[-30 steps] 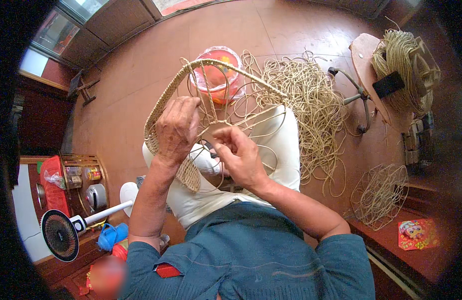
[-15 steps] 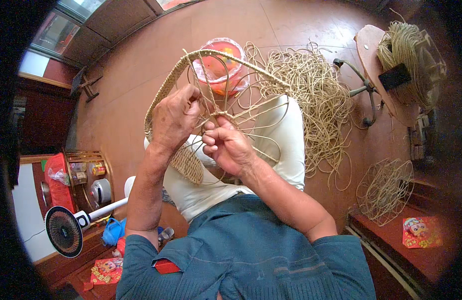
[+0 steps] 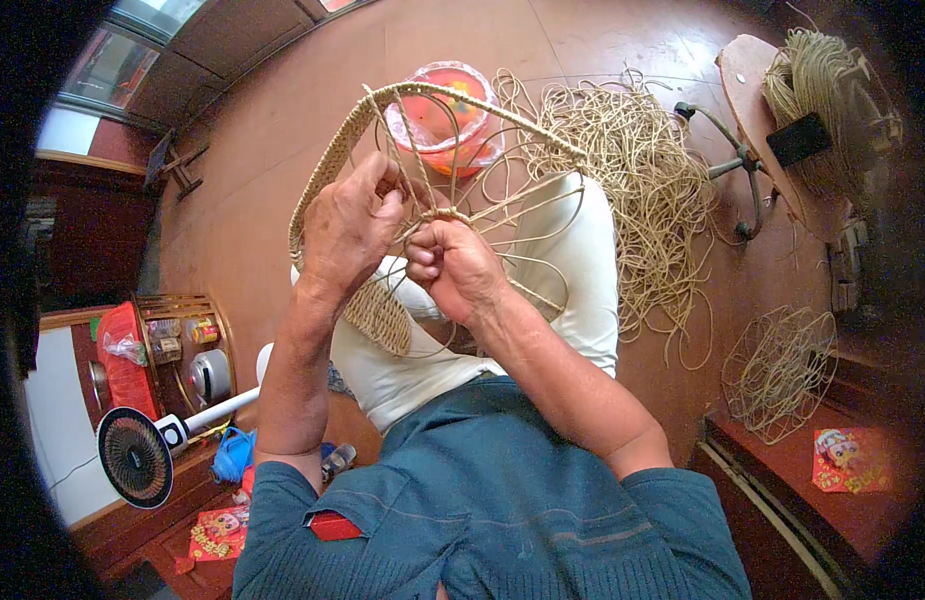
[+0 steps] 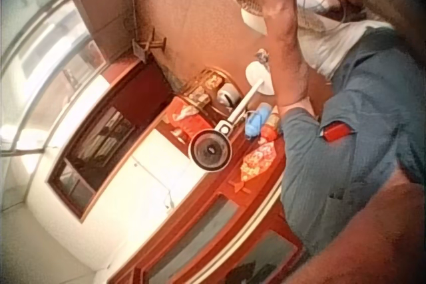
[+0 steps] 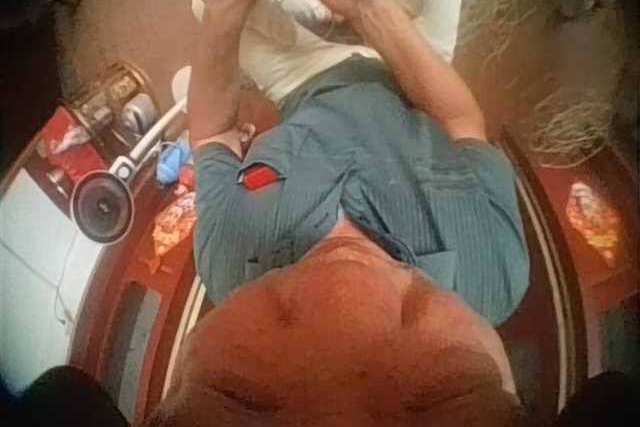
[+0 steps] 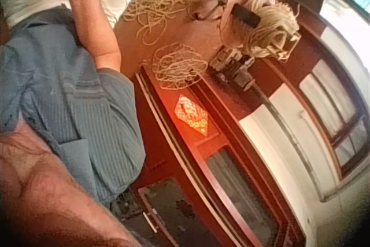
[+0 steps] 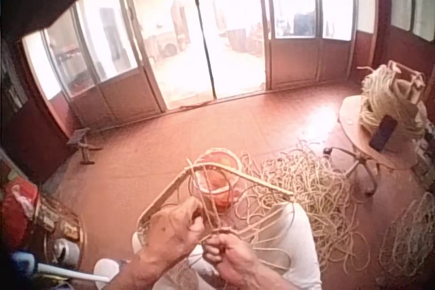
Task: The recorder is weaving a basket or similar straw/wicker object using long, flexible fibers.
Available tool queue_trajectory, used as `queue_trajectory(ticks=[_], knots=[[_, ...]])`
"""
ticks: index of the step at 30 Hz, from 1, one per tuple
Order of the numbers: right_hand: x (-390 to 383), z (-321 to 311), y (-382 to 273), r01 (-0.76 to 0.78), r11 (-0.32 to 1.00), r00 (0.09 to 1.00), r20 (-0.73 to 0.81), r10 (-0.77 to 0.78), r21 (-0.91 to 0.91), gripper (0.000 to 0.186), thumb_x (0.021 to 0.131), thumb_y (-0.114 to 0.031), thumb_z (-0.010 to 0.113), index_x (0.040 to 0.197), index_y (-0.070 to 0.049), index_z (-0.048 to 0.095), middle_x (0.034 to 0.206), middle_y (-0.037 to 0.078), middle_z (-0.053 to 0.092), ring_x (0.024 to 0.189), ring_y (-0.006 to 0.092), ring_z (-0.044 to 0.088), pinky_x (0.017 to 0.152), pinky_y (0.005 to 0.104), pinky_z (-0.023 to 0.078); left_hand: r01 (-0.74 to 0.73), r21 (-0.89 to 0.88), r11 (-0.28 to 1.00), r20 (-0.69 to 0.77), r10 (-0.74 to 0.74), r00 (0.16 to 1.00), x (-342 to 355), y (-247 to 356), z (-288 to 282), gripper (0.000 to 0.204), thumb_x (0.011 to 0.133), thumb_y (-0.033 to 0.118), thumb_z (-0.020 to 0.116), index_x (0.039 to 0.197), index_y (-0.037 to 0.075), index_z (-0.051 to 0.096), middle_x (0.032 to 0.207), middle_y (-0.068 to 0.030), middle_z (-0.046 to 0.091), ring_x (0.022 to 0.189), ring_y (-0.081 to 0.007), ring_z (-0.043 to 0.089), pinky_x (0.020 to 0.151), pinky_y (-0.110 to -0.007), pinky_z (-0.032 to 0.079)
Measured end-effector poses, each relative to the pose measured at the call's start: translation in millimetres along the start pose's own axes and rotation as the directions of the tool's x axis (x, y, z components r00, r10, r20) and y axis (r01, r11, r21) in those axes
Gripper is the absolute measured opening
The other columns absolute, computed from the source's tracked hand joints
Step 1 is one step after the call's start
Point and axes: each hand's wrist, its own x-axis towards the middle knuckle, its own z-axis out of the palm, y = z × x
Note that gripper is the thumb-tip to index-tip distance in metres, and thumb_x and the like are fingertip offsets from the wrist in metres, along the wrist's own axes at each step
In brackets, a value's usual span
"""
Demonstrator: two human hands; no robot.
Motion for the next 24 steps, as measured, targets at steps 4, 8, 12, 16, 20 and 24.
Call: queue_trajectory(ticks=[4, 8, 12, 16, 20, 24], knots=[[2, 5, 3, 0.106, 0.99, 0.994, 0.006, -0.106, -0.092, 0.016, 0.095, 0.006, 0.056, 0.105, -0.007, 0.058, 0.078, -0.002, 0.05, 0.064, 0.0098, 0.042, 0.054, 0.0249, 0.035, 0.01, 0.001, 1.0, -0.012, -0.01, 1.0, 0, 0, 2, 0.015, 0.098, 0.018, 0.07, 0.108, 0.008, 0.067, 0.096, -0.0149, 0.08, 0.092, -0.0387, 0.079, 0.08, -0.05, 0.059], [5, 7, 1, 0.122, 0.965, 0.992, 0.059, -0.111, -0.232, 0.02, 0.095, 0.007, 0.053, 0.108, -0.007, 0.059, 0.08, -0.002, 0.048, 0.065, 0.0089, 0.042, 0.054, 0.0248, 0.035, 0.004, -0.01, 1.0, -0.014, -0.004, 1.0, 0, 0, 3, 0.016, 0.098, 0.018, 0.07, 0.108, 0.007, 0.067, 0.098, -0.0155, 0.08, 0.093, -0.039, 0.078, 0.081, -0.05, 0.059], [2, 8, 1, 0.113, 0.91, 0.993, 0.008, -0.119, -0.399, 0.022, 0.098, 0.004, 0.054, 0.116, -0.008, 0.058, 0.082, -0.002, 0.049, 0.066, 0.0081, 0.044, 0.055, 0.0241, 0.036, 0.033, -0.054, 0.998, 0.009, -0.032, 0.999, 0, -1, 3, 0.017, 0.097, 0.018, 0.07, 0.109, 0.006, 0.067, 0.1, -0.0159, 0.08, 0.094, -0.0372, 0.079, 0.082, -0.049, 0.059], [-5, 12, 8, 0.081, 0.806, 0.978, -0.111, -0.179, -0.587, 0.014, 0.104, -0.006, 0.056, 0.117, -0.008, 0.058, 0.084, -0.002, 0.05, 0.069, 0.0077, 0.046, 0.056, 0.0241, 0.038, 0.029, -0.098, 0.995, 0.029, -0.026, 0.999, 2, -2, 1, 0.017, 0.097, 0.017, 0.07, 0.11, 0.005, 0.069, 0.1, -0.0157, 0.081, 0.094, -0.0348, 0.08, 0.084, -0.047, 0.06], [-22, 12, 16, 0.225, 0.291, 0.876, 0.062, -0.479, -0.93, 0.014, 0.111, -0.016, 0.055, 0.113, -0.003, 0.059, 0.09, 0.01, 0.059, 0.077, 0.0234, 0.056, 0.067, 0.0368, 0.048, 0.02, -0.122, 0.992, 0.014, -0.018, 1.0, 1, -3, 2, 0.018, 0.096, 0.016, 0.07, 0.11, 0.004, 0.07, 0.1, -0.0158, 0.081, 0.094, -0.0344, 0.08, 0.085, -0.047, 0.061], [-41, 6, 18, 0.318, -0.201, 0.706, 0.373, -0.602, -0.927, 0.016, 0.113, -0.014, 0.056, 0.113, 0.002, 0.058, 0.1, 0.026, 0.068, 0.09, 0.0497, 0.066, 0.081, 0.0549, 0.053, 0.023, -0.157, 0.987, 0.017, -0.021, 1.0, 1, -3, 4, 0.019, 0.097, 0.014, 0.071, 0.113, 0.004, 0.072, 0.101, -0.0162, 0.081, 0.094, -0.0343, 0.08, 0.085, -0.046, 0.061]])
